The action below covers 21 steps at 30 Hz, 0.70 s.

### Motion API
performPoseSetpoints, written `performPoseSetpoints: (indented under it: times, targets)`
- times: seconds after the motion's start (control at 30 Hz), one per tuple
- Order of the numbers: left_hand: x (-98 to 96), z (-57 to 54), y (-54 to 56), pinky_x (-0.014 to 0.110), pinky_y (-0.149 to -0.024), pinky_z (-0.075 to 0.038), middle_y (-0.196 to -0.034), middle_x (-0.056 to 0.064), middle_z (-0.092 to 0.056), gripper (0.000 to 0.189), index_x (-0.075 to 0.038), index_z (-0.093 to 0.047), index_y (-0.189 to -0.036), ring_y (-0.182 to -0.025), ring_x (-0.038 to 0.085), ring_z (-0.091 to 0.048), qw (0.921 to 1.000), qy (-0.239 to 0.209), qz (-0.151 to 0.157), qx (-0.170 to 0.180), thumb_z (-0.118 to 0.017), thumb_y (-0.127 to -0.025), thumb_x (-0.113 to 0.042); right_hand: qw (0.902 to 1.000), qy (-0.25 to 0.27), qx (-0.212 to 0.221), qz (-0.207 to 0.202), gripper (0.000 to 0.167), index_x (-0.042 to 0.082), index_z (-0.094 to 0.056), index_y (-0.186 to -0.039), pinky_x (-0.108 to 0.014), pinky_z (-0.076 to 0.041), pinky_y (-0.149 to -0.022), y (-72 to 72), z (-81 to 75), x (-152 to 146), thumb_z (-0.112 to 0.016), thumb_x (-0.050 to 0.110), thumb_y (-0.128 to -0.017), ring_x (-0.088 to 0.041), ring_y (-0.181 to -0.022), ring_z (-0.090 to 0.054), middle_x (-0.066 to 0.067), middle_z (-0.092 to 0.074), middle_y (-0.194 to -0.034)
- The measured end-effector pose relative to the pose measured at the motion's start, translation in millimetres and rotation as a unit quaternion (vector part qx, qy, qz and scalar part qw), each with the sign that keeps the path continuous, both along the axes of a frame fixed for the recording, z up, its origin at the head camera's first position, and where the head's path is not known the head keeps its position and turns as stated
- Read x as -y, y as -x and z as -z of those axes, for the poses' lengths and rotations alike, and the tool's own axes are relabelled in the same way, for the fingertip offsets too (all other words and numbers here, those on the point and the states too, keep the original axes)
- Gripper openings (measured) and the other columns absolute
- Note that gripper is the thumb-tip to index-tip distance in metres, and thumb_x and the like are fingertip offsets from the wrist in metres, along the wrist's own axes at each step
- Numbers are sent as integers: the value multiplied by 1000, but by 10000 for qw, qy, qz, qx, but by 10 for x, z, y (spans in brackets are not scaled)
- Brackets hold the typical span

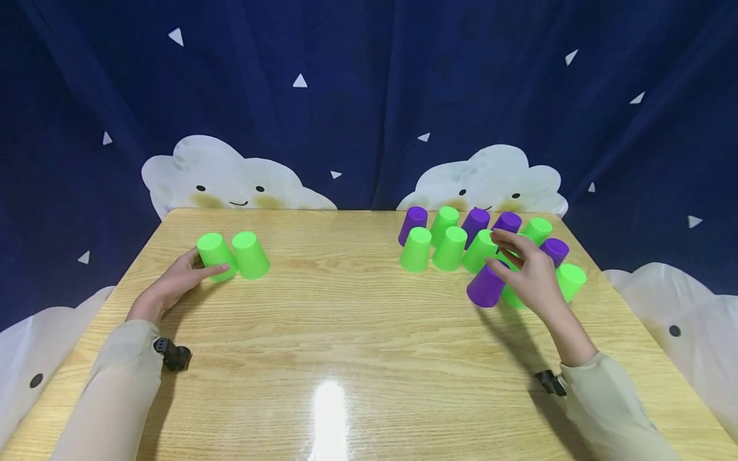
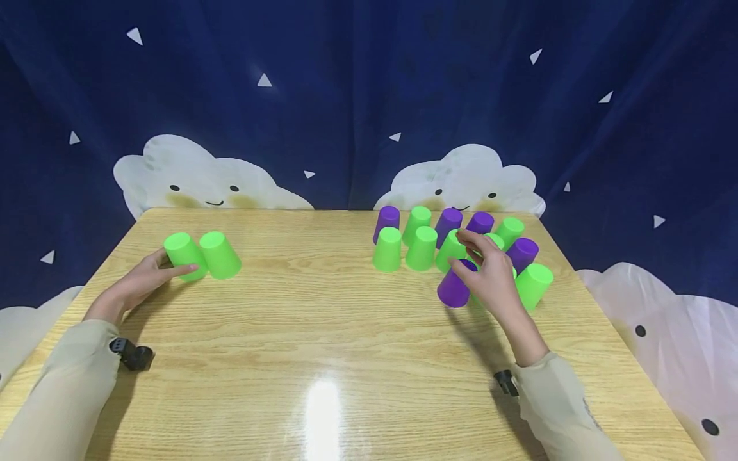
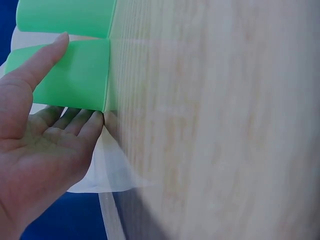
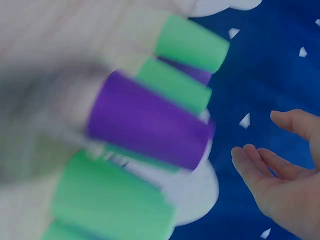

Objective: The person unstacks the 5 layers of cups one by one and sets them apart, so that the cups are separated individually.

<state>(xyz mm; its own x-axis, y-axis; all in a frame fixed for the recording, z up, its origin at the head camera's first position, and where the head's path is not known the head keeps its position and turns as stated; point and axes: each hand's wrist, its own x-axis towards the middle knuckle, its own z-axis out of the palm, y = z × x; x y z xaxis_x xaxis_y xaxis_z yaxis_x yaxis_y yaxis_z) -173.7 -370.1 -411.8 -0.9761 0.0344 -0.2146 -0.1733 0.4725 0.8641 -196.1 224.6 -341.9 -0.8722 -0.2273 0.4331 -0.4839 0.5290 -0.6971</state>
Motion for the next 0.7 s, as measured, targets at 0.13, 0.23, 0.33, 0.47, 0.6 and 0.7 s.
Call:
performPoseSetpoints:
  times: [0.13,0.23,0.33,0.47,0.6,0.7]
  targets:
    - [2,5,-8,64,-114,-9,-155,34,-14,93,2,-1,-156,-143,50,-10,10000,2,-12,9,-63,-97,-37,9985,270,-21,-484,46,-11,-55,-128,-25,-45,-100,35,-63,366,-71,-9,-85,-40,-121,-54,-25,-57,-128]
    - [9,17,1,64,-114,-9,-155,34,-14,93,1,-1,-156,-143,50,-10,10000,-29,-14,9,-63,-97,-36,9953,414,141,-866,46,-10,-55,-129,-33,-45,-103,58,-86,693,-70,-8,-86,-36,-123,-54,-23,-56,-129]
    - [12,25,18,63,-115,-9,-155,33,-13,93,0,0,-156,-143,49,-9,10000,-41,-1,11,-63,-97,-36,9909,492,206,-1236,46,-10,-56,-129,-35,-46,-102,74,-109,1051,-71,-8,-85,-34,-121,-55,-23,-57,-127]
    - [-1,18,32,62,-115,-9,-156,32,-13,94,-1,-1,-156,-144,48,-9,10000,-65,7,16,-64,-96,-35,9839,511,74,-1709,46,-11,-57,-128,-34,-46,-102,111,-145,1557,-71,-8,-84,-34,-119,-57,-24,-59,-125]
    - [1,13,27,62,-115,-9,-156,32,-14,93,-1,-1,-157,-144,48,-9,10000,-83,4,13,-65,-96,-34,9770,385,232,-2086,47,-10,-56,-129,-29,-45,-103,198,-166,2085,-70,-5,-85,-32,-119,-57,-24,-59,-125]
    - [14,11,10,63,-115,-9,-156,32,-13,93,-1,0,-156,-144,48,-9,9999,-114,-17,25,-64,-97,-33,9733,118,512,-2236,47,-8,-55,-132,-24,-44,-103,296,-128,2491,-70,-2,-87,-29,-120,-57,-21,-59,-127]
